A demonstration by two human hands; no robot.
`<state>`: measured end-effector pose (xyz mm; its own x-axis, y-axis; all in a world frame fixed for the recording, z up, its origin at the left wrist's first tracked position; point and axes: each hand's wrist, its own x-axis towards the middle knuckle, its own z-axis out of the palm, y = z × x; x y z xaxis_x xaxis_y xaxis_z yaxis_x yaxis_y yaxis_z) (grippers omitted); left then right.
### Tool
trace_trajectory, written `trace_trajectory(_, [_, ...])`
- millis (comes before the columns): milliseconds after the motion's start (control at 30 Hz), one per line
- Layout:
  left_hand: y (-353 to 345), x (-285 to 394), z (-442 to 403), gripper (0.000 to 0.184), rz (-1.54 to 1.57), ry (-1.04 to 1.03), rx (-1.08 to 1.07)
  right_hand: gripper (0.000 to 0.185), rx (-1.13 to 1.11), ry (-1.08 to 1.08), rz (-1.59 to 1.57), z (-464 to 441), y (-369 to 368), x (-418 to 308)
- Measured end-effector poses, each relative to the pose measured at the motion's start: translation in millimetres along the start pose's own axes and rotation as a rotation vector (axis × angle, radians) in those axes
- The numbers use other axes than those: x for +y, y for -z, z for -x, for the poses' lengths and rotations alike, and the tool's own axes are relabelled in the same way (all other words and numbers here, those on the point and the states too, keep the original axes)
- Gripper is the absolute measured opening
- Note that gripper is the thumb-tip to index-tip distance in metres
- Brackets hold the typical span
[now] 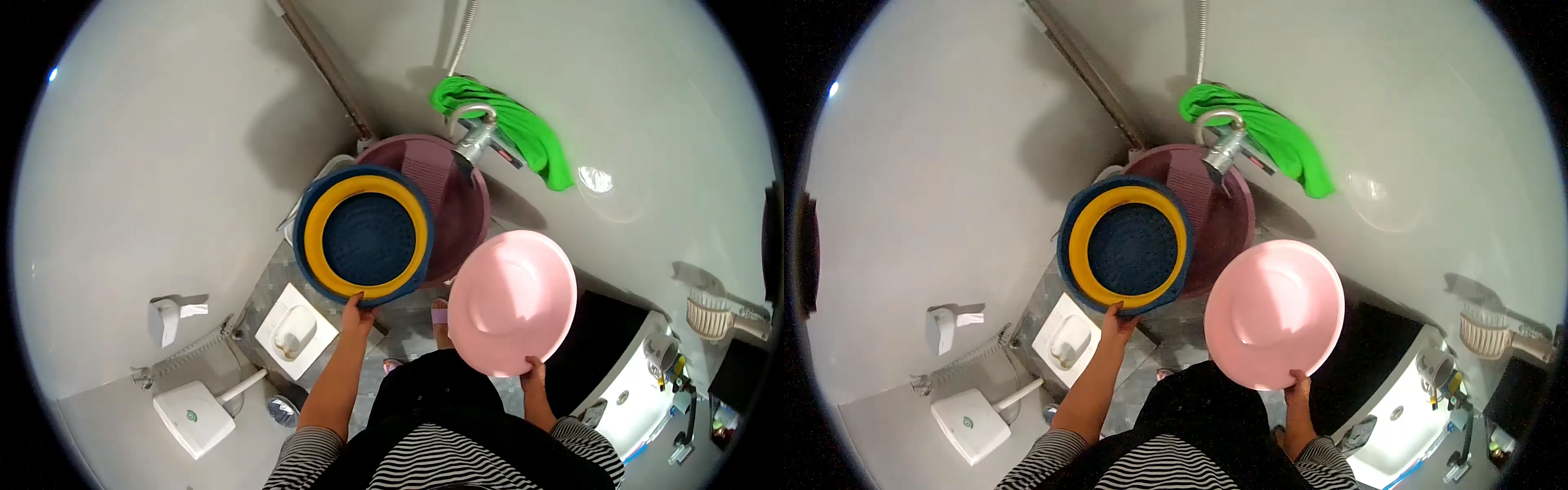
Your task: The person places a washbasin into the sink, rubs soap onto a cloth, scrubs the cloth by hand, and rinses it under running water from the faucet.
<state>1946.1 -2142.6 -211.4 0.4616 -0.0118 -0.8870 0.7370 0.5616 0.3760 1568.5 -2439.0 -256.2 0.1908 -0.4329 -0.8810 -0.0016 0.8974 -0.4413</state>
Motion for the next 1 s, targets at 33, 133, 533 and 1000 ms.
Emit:
trace_trajectory(33, [-7.4,-8.6,-6.6,0.043,-0.069,0.020,0.021,0.055,-0.008,-0.016,-0.052,3.9,3.5,3.9])
trace_trajectory(133, [-24.3,-32.6,-20.5,0.050,-0.078,0.074,-0.084,0.054,-0.059,-0.026,-0.170,19.2,10.2,16.3])
trace_trajectory(533, [1.2,-58.3,-47.6,0.058,-0.215,0.157,-0.007,0.046,-0.130,0.276,-0.271,128.1,-17.6,43.9])
trace_trajectory(1000, [132.9,-71.6,25.7,0.028,-0.923,0.120,-0.429,0.046,-0.067,0.519,-0.459,311.4,106.9,51.4])
